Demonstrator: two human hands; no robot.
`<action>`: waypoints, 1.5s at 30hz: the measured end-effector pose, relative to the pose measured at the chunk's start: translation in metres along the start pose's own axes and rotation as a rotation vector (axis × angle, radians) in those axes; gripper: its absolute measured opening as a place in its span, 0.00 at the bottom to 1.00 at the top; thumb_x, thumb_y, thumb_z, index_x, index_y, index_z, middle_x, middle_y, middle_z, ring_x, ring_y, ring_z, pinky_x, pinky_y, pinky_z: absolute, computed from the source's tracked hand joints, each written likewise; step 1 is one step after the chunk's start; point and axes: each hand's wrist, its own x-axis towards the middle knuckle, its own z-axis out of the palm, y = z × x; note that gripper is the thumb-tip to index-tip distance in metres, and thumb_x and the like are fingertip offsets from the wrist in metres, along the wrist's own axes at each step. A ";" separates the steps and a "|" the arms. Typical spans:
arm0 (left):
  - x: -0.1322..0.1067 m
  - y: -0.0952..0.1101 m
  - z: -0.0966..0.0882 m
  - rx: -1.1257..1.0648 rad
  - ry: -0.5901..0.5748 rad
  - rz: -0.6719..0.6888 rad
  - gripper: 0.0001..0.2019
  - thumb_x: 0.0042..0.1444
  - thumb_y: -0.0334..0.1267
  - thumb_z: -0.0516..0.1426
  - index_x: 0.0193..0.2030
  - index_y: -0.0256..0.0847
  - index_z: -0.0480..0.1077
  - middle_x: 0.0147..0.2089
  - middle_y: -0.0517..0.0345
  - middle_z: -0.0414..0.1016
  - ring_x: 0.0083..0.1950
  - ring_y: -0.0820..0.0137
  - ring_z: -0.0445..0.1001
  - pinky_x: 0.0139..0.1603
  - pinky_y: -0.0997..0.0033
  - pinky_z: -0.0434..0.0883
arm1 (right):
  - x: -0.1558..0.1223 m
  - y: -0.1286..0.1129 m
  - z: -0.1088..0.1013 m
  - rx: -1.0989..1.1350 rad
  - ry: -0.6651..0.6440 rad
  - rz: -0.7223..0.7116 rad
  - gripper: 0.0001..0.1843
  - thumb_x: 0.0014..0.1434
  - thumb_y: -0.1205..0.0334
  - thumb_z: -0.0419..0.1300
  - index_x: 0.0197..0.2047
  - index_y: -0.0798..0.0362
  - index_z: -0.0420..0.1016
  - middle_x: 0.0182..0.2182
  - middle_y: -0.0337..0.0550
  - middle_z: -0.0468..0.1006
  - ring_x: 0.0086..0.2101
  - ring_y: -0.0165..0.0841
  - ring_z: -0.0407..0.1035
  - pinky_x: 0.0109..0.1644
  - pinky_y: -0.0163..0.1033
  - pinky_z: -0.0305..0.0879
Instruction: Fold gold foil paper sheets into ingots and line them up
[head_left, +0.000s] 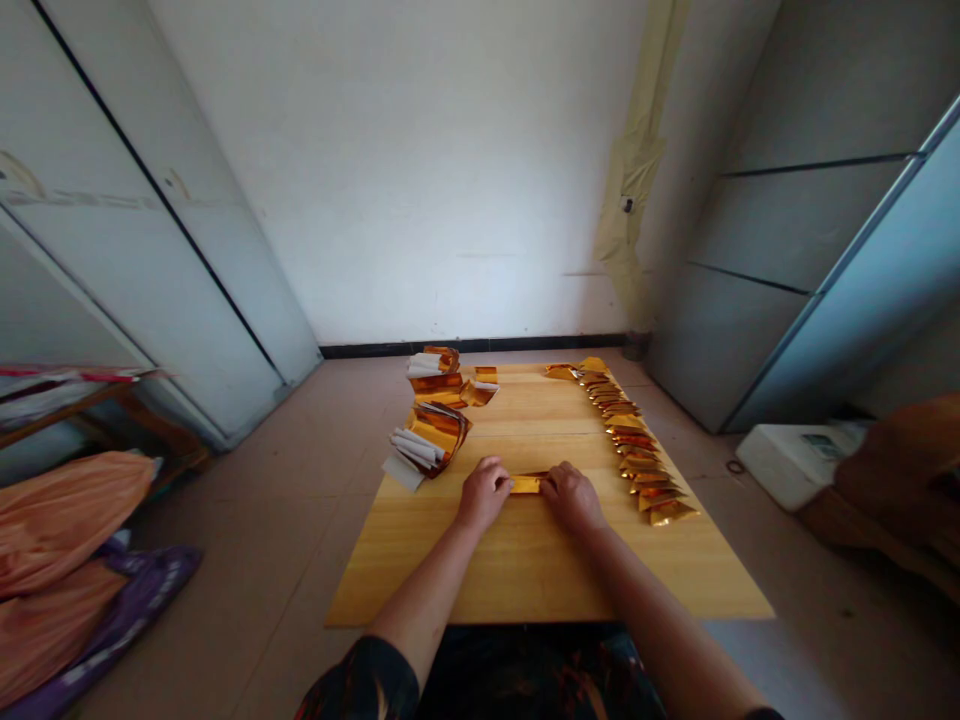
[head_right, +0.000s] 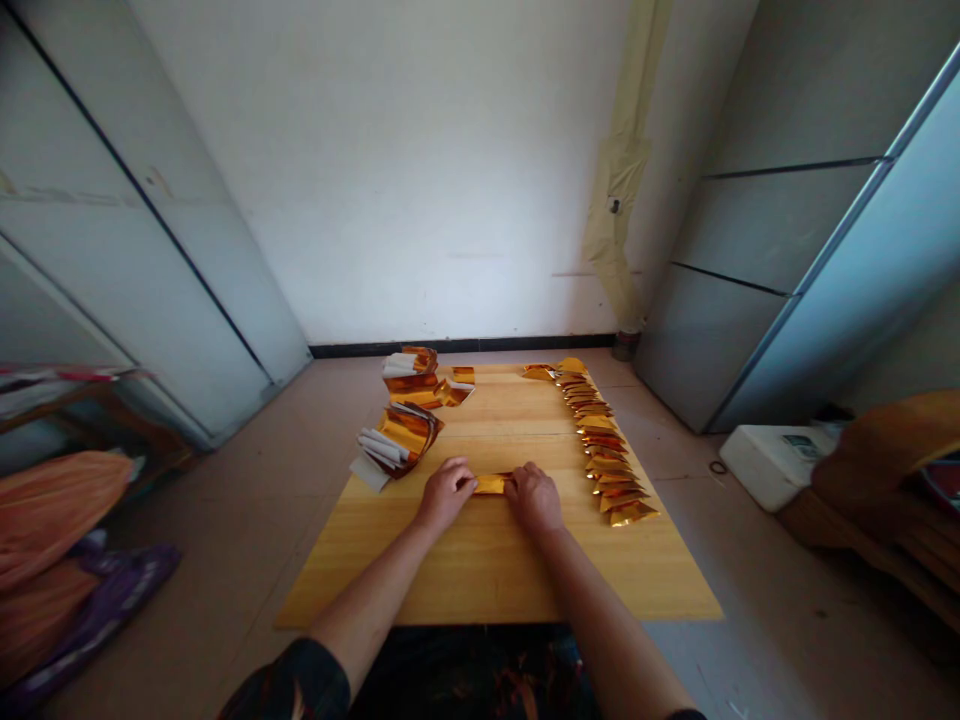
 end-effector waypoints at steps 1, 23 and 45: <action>0.000 0.001 0.001 0.002 0.009 -0.007 0.05 0.49 0.28 0.58 0.27 0.40 0.71 0.45 0.53 0.74 0.52 0.66 0.71 0.51 0.68 0.68 | 0.000 0.000 0.000 -0.006 0.002 0.004 0.10 0.61 0.63 0.53 0.32 0.54 0.74 0.34 0.44 0.75 0.36 0.30 0.69 0.39 0.31 0.57; 0.000 0.012 0.003 0.122 -0.044 -0.006 0.08 0.52 0.25 0.53 0.26 0.40 0.64 0.33 0.60 0.67 0.36 0.74 0.66 0.39 0.76 0.63 | 0.003 -0.003 -0.003 -0.013 -0.045 0.068 0.09 0.60 0.61 0.54 0.33 0.54 0.74 0.35 0.45 0.75 0.36 0.31 0.70 0.38 0.32 0.57; 0.005 0.008 0.002 0.163 -0.053 -0.013 0.07 0.52 0.27 0.54 0.26 0.40 0.65 0.31 0.60 0.67 0.34 0.73 0.66 0.37 0.75 0.62 | 0.004 0.007 -0.004 0.050 -0.056 0.036 0.11 0.59 0.56 0.56 0.32 0.54 0.73 0.34 0.44 0.74 0.33 0.30 0.69 0.35 0.32 0.57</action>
